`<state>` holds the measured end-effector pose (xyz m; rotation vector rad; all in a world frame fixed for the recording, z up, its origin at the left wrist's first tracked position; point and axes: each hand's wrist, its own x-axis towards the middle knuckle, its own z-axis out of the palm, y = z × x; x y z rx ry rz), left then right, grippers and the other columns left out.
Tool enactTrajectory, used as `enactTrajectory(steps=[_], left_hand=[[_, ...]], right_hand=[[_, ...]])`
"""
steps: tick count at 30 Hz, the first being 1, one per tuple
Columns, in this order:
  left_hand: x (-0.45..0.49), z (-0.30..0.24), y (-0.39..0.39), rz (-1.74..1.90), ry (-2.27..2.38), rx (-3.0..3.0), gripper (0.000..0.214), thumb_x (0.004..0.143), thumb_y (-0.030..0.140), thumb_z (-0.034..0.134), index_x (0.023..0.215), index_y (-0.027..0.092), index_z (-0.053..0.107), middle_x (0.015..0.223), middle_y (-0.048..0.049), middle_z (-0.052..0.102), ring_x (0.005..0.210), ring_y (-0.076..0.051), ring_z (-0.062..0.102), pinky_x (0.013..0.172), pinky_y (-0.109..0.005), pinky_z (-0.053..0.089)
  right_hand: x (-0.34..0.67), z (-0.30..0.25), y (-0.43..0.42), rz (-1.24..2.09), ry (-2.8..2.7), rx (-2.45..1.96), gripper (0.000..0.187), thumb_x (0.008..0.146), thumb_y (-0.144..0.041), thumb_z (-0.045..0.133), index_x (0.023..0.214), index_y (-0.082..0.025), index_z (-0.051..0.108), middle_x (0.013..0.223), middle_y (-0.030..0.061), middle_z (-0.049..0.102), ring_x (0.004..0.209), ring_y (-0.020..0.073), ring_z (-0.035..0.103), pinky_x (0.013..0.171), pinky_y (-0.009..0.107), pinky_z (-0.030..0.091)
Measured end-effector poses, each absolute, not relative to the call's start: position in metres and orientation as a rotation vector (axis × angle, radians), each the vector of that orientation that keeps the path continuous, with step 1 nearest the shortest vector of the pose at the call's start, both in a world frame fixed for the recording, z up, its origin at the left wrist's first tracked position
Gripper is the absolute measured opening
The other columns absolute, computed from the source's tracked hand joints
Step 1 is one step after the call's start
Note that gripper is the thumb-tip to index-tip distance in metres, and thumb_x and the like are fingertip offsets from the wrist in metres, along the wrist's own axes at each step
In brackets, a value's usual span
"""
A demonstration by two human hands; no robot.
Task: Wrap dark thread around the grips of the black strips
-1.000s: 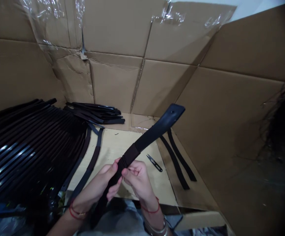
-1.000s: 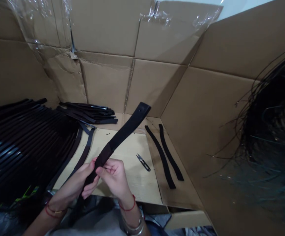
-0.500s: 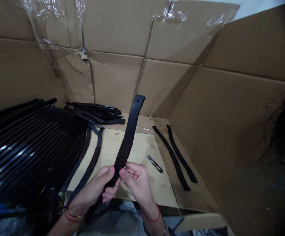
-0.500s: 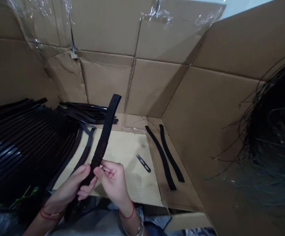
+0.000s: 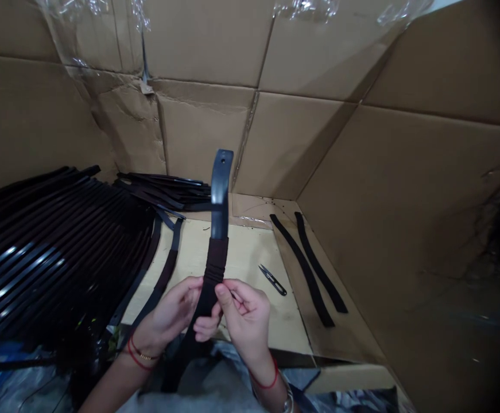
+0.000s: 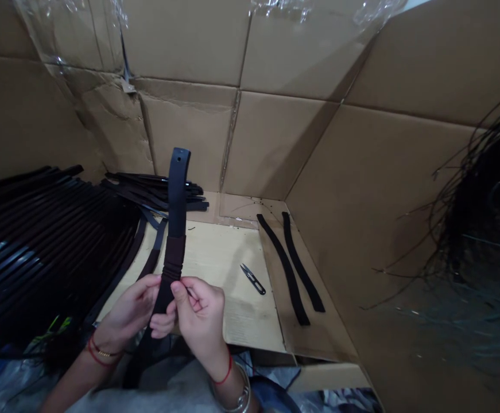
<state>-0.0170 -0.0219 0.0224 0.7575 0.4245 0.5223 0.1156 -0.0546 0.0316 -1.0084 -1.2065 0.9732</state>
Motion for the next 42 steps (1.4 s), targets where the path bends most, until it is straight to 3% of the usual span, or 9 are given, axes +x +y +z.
enactTrajectory(steps=[4,8,11,16,20,24,30,36,42], left_hand=[[-0.010,0.022,-0.027,0.542,0.444,0.737,0.050,0.077,0.065,0.045,0.059,0.019,0.041,0.046,0.0099,0.018,0.039,-0.004,0.012,0.040,-0.021,0.009],[-0.001,0.012,-0.041,0.561,0.468,0.714,0.056,0.077,0.073,0.044,0.058,0.020,0.039,0.044,0.0109,0.017,0.038,-0.004,0.010,0.040,-0.022,0.007],[-0.002,0.005,-0.046,0.594,0.492,0.735,0.058,0.082,0.072,0.038,0.057,0.020,0.042,0.043,0.0091,0.021,0.037,-0.005,0.015,0.039,-0.022,0.011],[-0.011,0.018,-0.044,0.655,0.608,0.823,0.051,0.090,0.050,0.033,0.065,0.015,0.061,0.046,0.0030,0.037,0.042,-0.009,0.034,0.047,-0.025,0.030],[-0.011,0.033,-0.048,0.726,0.705,0.792,0.038,0.089,0.042,0.042,0.063,0.018,0.057,0.049,0.0028,0.037,0.048,-0.009,0.029,0.050,-0.026,0.028],[-0.005,0.027,-0.054,0.750,0.775,0.755,0.042,0.084,0.054,0.051,0.061,0.018,0.051,0.049,0.0048,0.034,0.046,-0.007,0.024,0.046,-0.024,0.023],[0.000,0.006,-0.045,0.735,0.742,0.728,0.053,0.081,0.066,0.048,0.056,0.019,0.044,0.043,0.0077,0.027,0.039,-0.005,0.020,0.040,-0.021,0.017],[0.000,0.039,-0.052,0.858,0.918,0.890,0.041,0.090,0.052,0.051,0.070,0.017,0.056,0.058,0.0021,0.052,0.051,-0.008,0.043,0.051,-0.020,0.036],[-0.006,0.035,-0.058,0.867,1.000,0.945,0.045,0.090,0.058,0.048,0.077,0.016,0.056,0.049,0.0054,0.049,0.040,-0.005,0.037,0.041,-0.016,0.030]], right_hand=[[0.115,0.035,-0.058,0.967,-1.191,-1.014,0.027,0.085,-0.038,0.066,0.069,-0.017,0.060,0.050,0.0019,0.064,0.043,0.0163,0.067,0.040,0.019,0.052],[0.114,0.039,-0.063,0.848,-1.119,-1.096,0.029,0.084,-0.038,0.067,0.066,-0.017,0.061,0.045,-0.0010,0.058,0.036,0.0138,0.061,0.031,0.016,0.043],[0.115,0.040,-0.063,0.804,-1.113,-1.101,0.025,0.082,-0.036,0.069,0.067,-0.016,0.064,0.042,-0.0026,0.055,0.032,0.0101,0.052,0.030,0.016,0.039],[0.116,0.040,-0.062,1.027,-1.097,-1.053,0.029,0.081,-0.042,0.070,0.067,-0.016,0.064,0.041,-0.0017,0.058,0.031,0.0116,0.053,0.031,0.018,0.042],[0.115,0.039,-0.066,1.045,-1.043,-1.021,0.030,0.077,-0.044,0.073,0.069,-0.016,0.065,0.047,0.0018,0.065,0.038,0.0137,0.061,0.036,0.019,0.049],[0.109,0.038,-0.069,1.043,-0.924,-1.033,0.033,0.075,-0.046,0.075,0.068,-0.016,0.063,0.047,0.0015,0.064,0.041,0.0146,0.064,0.037,0.017,0.049],[0.104,0.039,-0.061,1.052,-0.844,-1.087,0.037,0.071,-0.049,0.076,0.066,-0.015,0.063,0.045,-0.0003,0.060,0.037,0.0124,0.060,0.034,0.016,0.044],[0.116,0.036,-0.044,1.039,-0.870,-1.042,0.035,0.074,-0.046,0.076,0.063,-0.016,0.062,0.044,-0.0024,0.055,0.037,0.0103,0.051,0.035,0.018,0.040],[0.133,0.024,-0.039,1.352,-0.885,-0.841,0.037,0.073,-0.042,0.079,0.096,-0.014,0.071,0.044,-0.0098,0.042,0.036,0.0018,0.024,0.035,0.014,0.017]])
